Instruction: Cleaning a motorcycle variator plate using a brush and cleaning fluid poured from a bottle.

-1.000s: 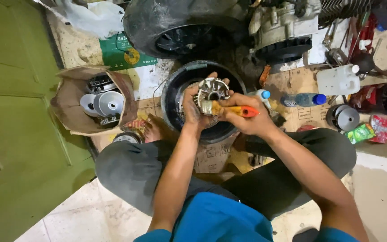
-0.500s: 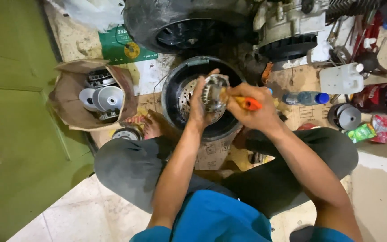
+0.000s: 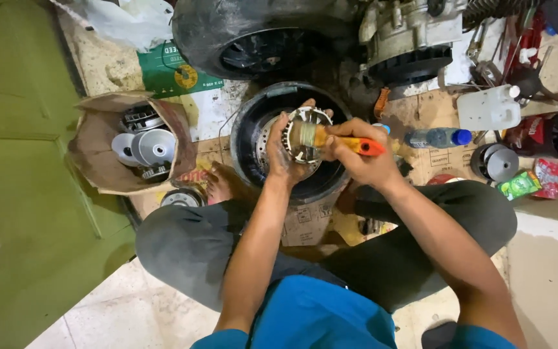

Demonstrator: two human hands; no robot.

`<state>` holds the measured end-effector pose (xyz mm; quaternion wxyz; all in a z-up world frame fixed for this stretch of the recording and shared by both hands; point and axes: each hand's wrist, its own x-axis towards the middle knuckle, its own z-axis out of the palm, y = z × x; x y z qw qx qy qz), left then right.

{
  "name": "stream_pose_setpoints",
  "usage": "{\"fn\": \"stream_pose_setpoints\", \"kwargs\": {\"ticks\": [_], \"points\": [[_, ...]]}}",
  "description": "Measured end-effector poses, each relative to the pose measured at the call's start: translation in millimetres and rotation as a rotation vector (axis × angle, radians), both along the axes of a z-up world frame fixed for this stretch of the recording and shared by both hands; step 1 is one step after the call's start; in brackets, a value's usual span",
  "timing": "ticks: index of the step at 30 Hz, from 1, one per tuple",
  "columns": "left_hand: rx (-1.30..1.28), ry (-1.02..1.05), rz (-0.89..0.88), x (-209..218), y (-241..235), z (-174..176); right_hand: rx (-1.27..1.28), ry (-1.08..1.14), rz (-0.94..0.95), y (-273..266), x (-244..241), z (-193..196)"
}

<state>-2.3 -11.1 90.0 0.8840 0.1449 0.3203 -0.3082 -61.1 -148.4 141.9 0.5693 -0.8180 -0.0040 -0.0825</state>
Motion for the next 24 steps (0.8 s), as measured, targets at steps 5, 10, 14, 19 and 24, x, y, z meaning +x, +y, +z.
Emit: {"fn": "stream_pose_setpoints", "kwargs": {"ticks": [5, 10, 14, 19, 24], "points": [[-0.243, -0.069, -0.022, -6.0, 7.7, -41.8, 0.083, -0.006, 0.059, 9.0, -3.6, -1.2], [-0.156, -0.164, -0.070, -8.6, 3.8, -54.3, -0.007, -0.077, -0.027, 15.0, -2.2, 7.8], [-0.180, -0.262, -0.053, -11.1, -0.4, -65.2, -0.032, -0.055, 0.058, 6.9, 3.8, 17.7], [-0.274, -0.287, 0.011, -16.5, 1.6, -71.6, 0.019, -0.046, 0.104, 10.2, -3.8, 12.5], [-0.348, -0.193, -0.017, -21.1, -1.6, -59.9, 0.008, -0.075, 0.032, 7.4, 0.0, 11.6]]}}
